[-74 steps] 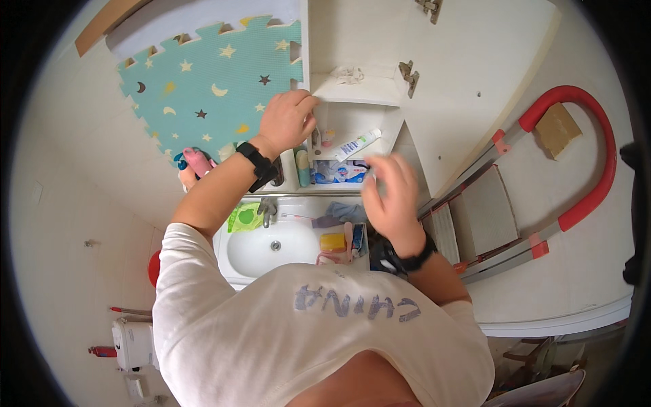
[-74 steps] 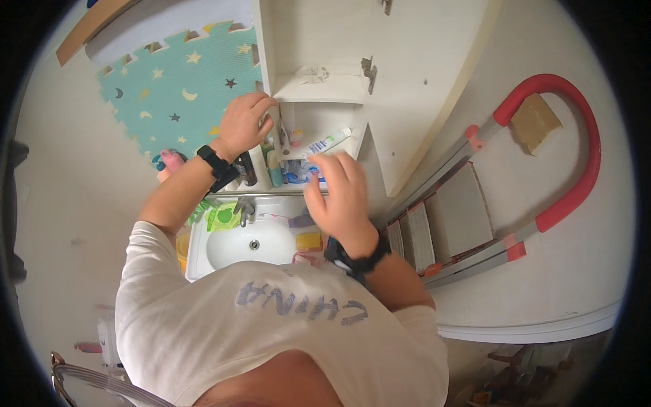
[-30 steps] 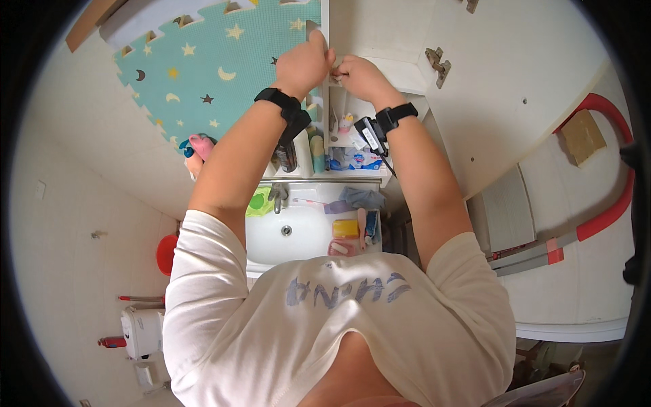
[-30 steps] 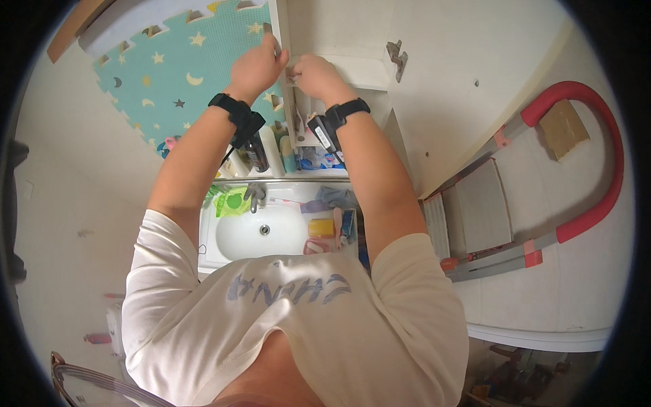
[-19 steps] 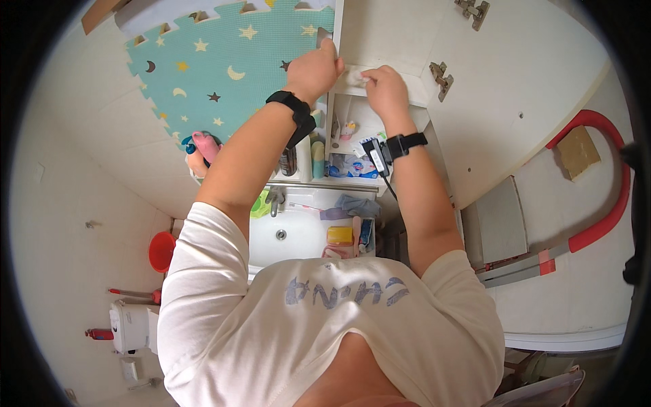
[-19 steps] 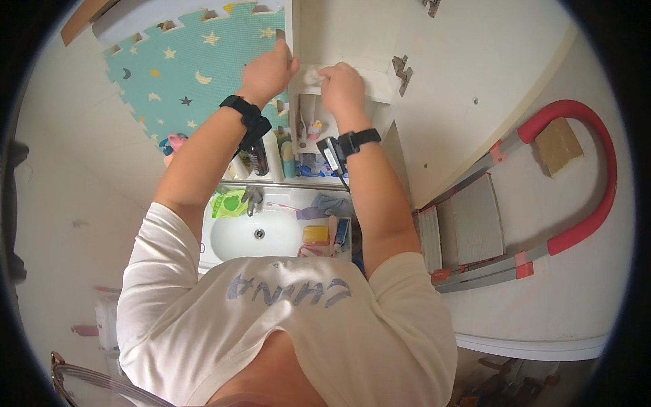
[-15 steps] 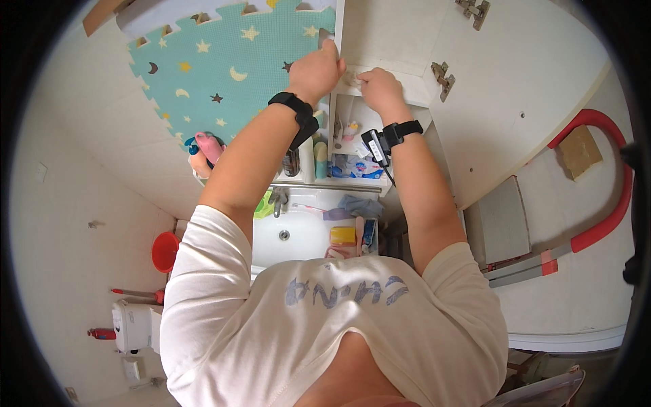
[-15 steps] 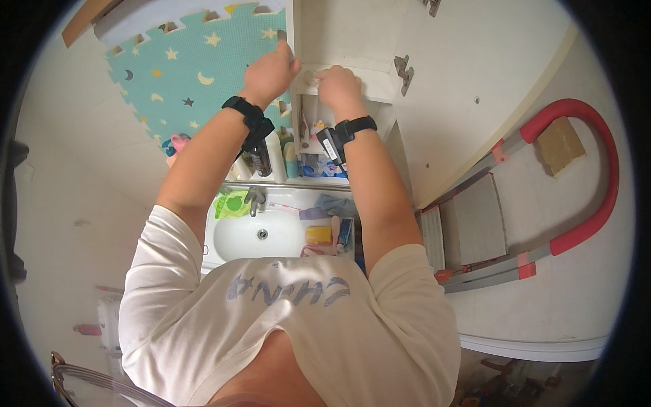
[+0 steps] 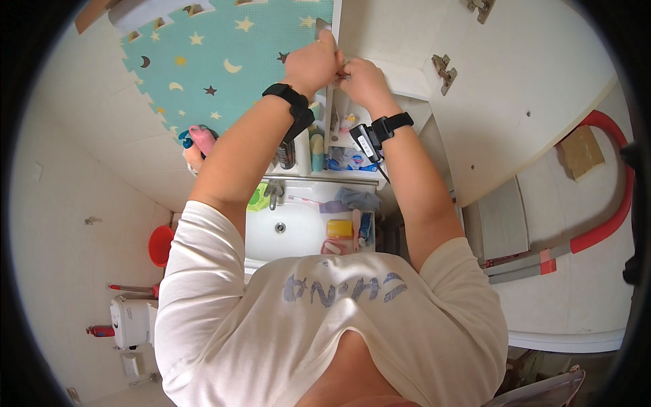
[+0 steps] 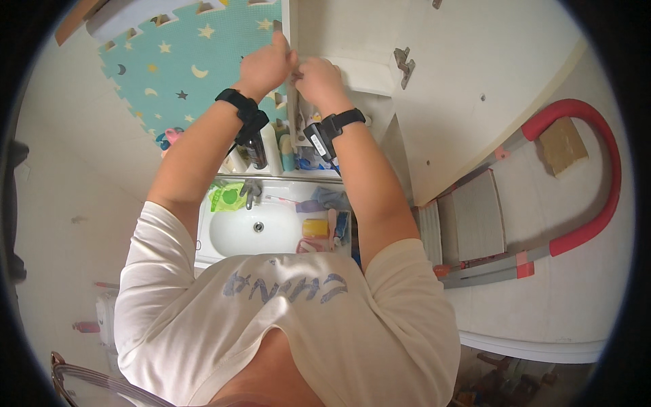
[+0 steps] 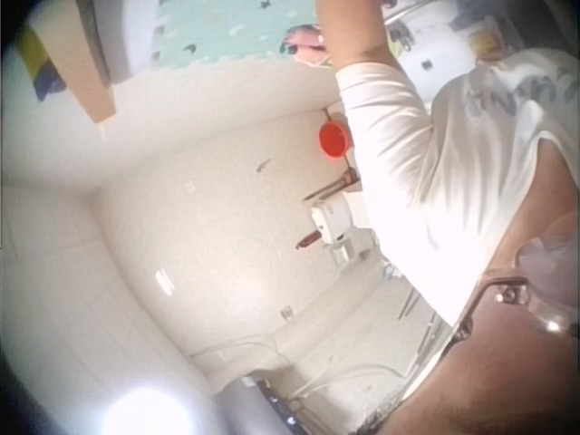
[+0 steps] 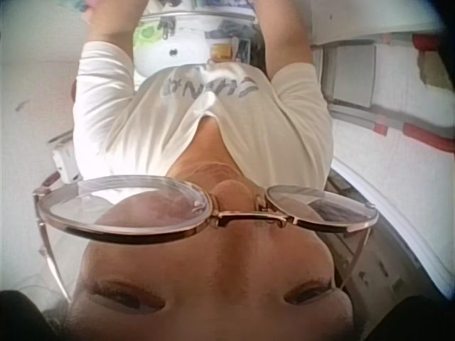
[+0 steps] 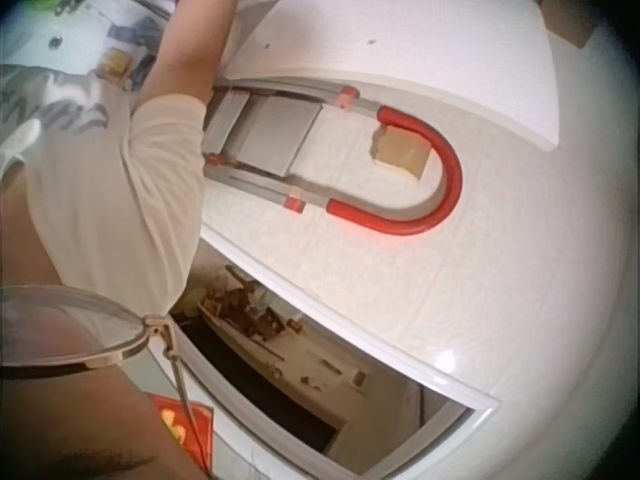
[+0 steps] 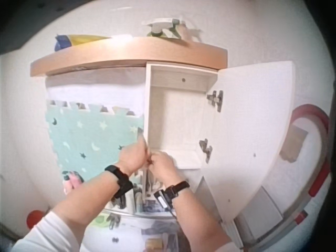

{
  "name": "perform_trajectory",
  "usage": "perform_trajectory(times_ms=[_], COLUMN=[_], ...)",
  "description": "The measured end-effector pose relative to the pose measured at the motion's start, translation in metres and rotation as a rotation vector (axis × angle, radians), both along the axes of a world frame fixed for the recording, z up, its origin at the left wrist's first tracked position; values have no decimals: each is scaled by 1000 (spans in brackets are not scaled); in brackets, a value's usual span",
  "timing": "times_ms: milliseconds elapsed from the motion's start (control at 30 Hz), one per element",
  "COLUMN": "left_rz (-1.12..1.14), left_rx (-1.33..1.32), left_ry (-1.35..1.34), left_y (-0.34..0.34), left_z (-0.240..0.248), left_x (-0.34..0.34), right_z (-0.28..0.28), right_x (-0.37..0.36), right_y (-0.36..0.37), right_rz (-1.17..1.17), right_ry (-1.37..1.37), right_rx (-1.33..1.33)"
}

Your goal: The person wipes the inside of a bathroom cabinet with a white cloth, removes and replaces several bottles, and cleans the cabinet door and handle. The person then closes the cabinet.

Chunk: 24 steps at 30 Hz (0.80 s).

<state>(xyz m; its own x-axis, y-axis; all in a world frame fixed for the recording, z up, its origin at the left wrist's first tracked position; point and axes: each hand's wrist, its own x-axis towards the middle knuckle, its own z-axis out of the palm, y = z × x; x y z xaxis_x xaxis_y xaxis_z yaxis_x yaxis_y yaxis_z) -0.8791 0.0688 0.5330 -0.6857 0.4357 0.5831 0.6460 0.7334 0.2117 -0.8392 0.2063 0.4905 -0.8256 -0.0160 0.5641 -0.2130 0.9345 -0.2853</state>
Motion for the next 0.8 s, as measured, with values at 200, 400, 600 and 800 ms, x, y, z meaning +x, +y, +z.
perform_trajectory(times_ms=[200, 400, 600, 800], left_rz=[-12, -28, -2, -15], left_rx=[3, 9, 0, 25], left_ry=[41, 60, 4, -14], left_y=[-2, -4, -1, -1], left_z=[-1, 0, -1, 0], left_x=[0, 3, 0, 2], right_z=[-4, -13, -16, -17], right_x=[2, 31, 37, 39], right_y=[5, 11, 28, 18], right_rz=[141, 148, -364, -343], right_ry=[159, 175, 342, 254], right_rx=[29, -131, -164, 104])
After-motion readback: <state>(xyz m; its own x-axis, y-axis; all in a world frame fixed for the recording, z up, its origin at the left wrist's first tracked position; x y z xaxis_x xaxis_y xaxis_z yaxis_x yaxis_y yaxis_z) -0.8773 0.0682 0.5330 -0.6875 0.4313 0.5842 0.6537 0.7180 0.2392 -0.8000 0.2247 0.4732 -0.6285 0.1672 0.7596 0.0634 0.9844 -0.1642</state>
